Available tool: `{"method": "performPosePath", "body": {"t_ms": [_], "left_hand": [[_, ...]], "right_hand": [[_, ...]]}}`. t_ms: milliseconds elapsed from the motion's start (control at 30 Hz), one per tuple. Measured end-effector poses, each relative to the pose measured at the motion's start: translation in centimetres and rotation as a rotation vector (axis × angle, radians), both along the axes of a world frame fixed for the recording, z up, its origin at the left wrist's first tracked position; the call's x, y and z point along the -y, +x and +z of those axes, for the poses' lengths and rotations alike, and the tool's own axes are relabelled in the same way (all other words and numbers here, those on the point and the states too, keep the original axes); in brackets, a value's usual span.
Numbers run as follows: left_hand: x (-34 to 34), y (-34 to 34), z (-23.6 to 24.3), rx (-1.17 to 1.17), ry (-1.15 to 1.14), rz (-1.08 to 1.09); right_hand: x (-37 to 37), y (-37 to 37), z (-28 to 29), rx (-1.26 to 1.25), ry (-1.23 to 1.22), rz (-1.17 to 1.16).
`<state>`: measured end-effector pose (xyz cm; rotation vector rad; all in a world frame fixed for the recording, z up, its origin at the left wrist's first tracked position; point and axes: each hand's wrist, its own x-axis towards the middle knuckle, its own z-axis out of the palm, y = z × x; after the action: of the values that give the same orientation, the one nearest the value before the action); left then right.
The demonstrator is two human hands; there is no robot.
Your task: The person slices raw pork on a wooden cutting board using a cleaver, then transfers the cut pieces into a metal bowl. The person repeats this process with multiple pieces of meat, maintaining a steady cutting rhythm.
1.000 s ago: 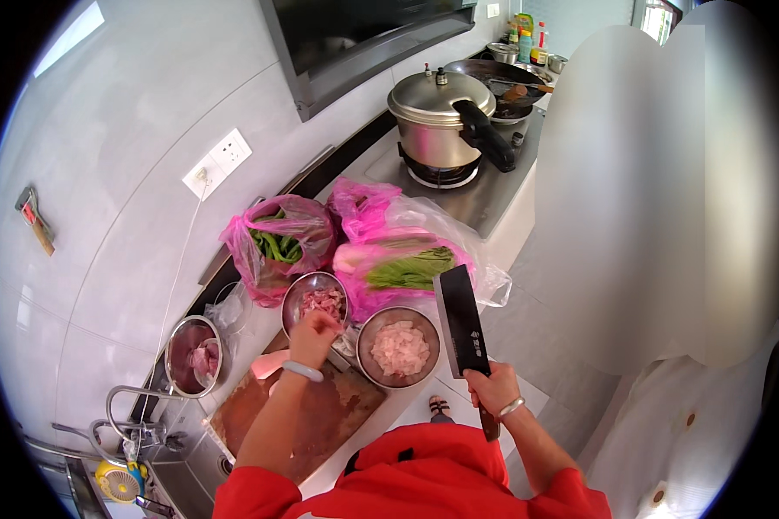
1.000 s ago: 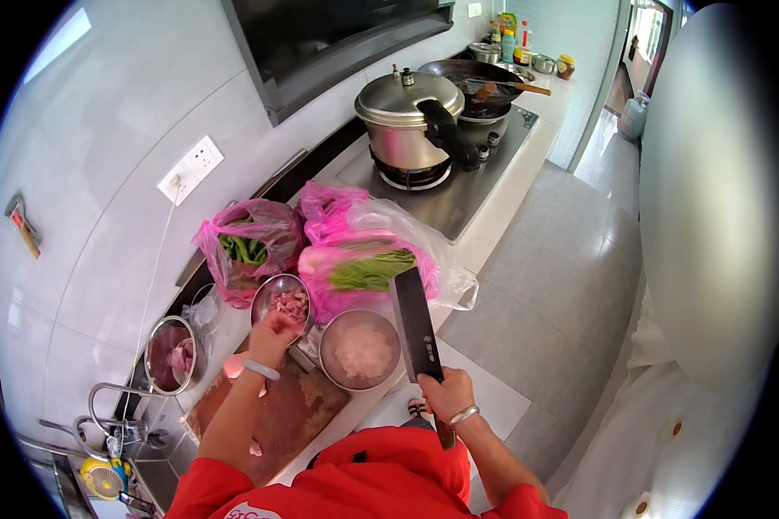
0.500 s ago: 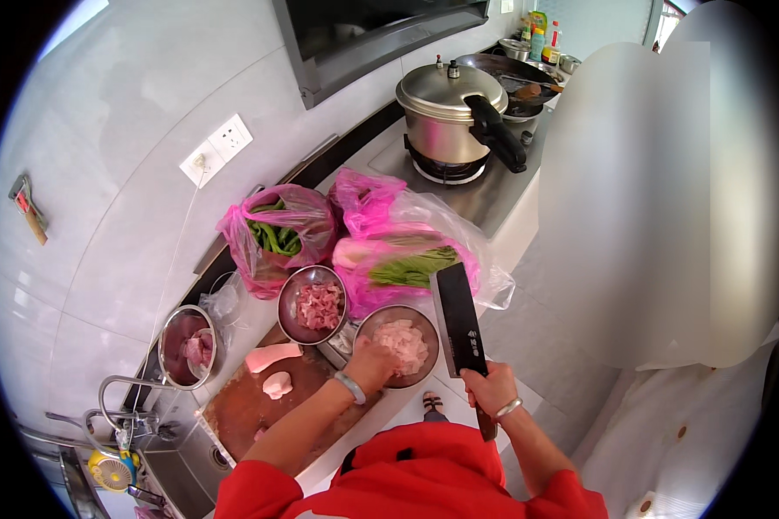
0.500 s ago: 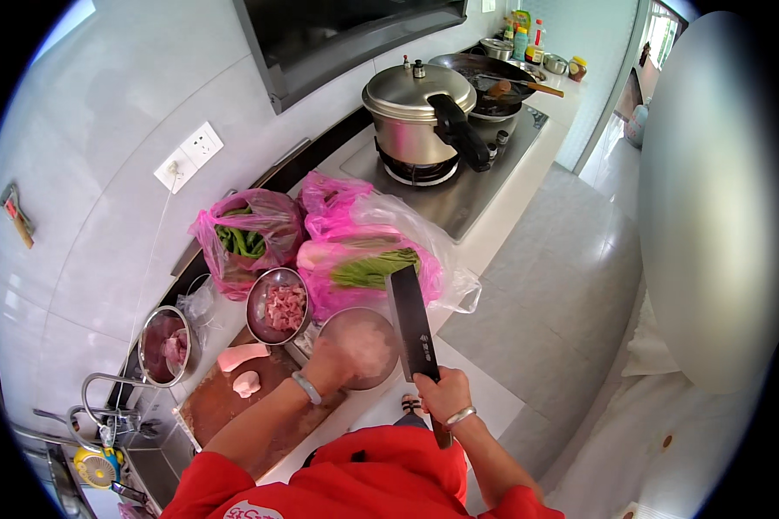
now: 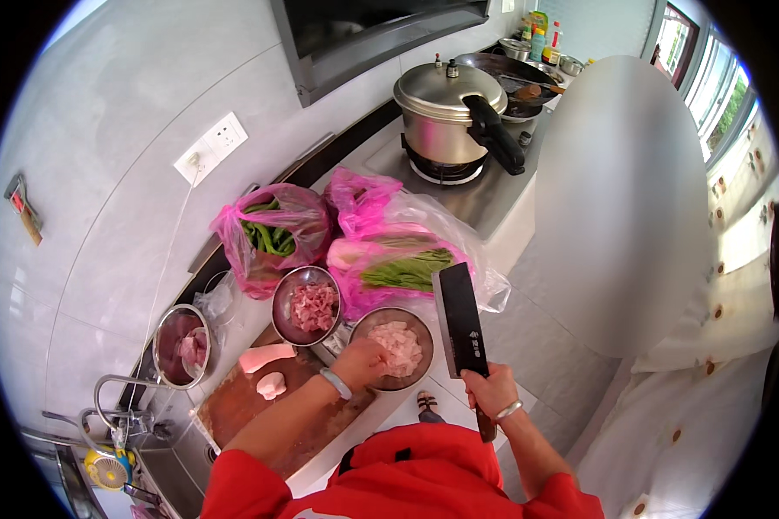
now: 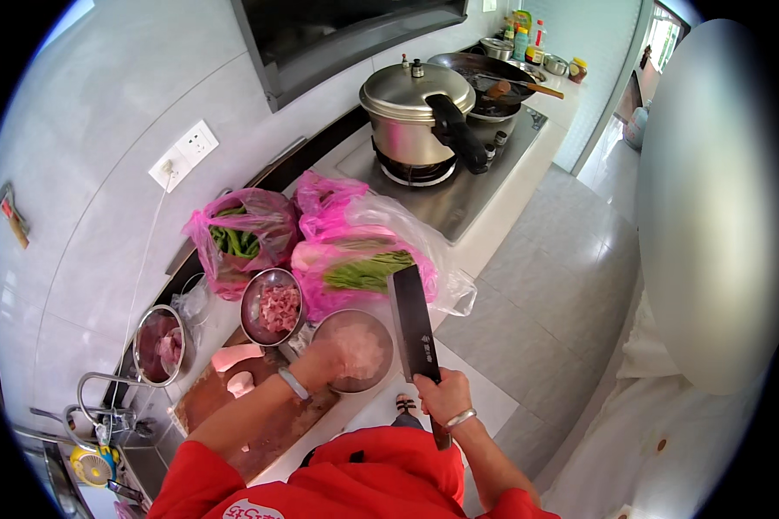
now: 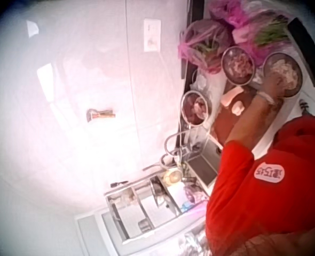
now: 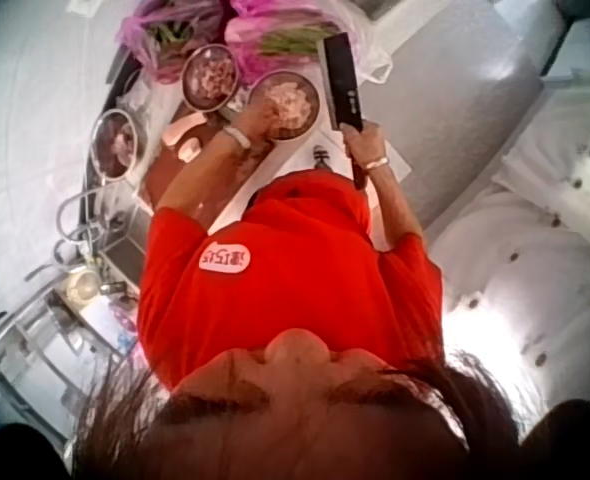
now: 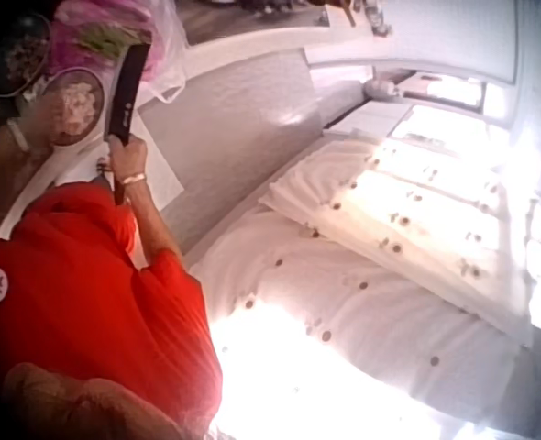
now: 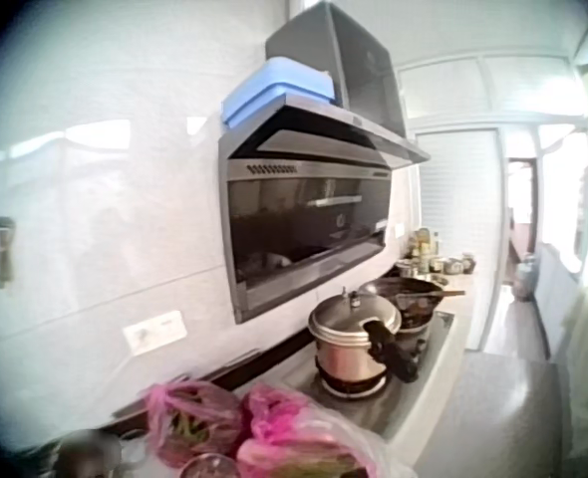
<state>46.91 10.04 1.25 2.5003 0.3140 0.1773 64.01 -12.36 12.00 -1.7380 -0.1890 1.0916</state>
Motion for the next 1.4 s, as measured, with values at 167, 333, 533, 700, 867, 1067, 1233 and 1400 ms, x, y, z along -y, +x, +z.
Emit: {"method": "performPosePath", "body": {"t_ms": [167,333,533,700,867,1067,1233,1400], "left_hand": [[-4.2,-2.3,7.6,0.153,-0.429,0.525],[-9.7,-5.0,7.7,0.41,-0.322,0.647],[-9.0,-5.5,8.9,0.275,0.002,0.65],[-8.1,-6.5,8.6,0.367,0.355,0.488],[-9.0,-8.2,6.4,0.251,0.179,0.664],[-9.1,-9.7,7.5,0.308,-0.324,0.87],[-8.8,-10.1,7.0,0.274,-0.395,0.949],[-8.3,-9.4,7.1,0.3,-0.273,1.02]], "right_hand": [[-1.1,-0.5,0.5,0.018,-0.015,0.048],[-3.4,-1.8,1.3,0.05,-0.025,0.221],[-4.4,-2.0,1.2,0.03,-0.015,0.275],[-4.4,-1.7,0.3,0.012,-0.029,0.287],[-4.2,-0.9,-0.4,0.0,-0.007,0.26],[-5.4,-0.8,0.7,0.014,-0.036,0.319],[-6.5,-1.6,0.6,0.034,-0.004,0.381],[-6.9,-1.9,0.6,0.033,-0.018,0.418]]}}
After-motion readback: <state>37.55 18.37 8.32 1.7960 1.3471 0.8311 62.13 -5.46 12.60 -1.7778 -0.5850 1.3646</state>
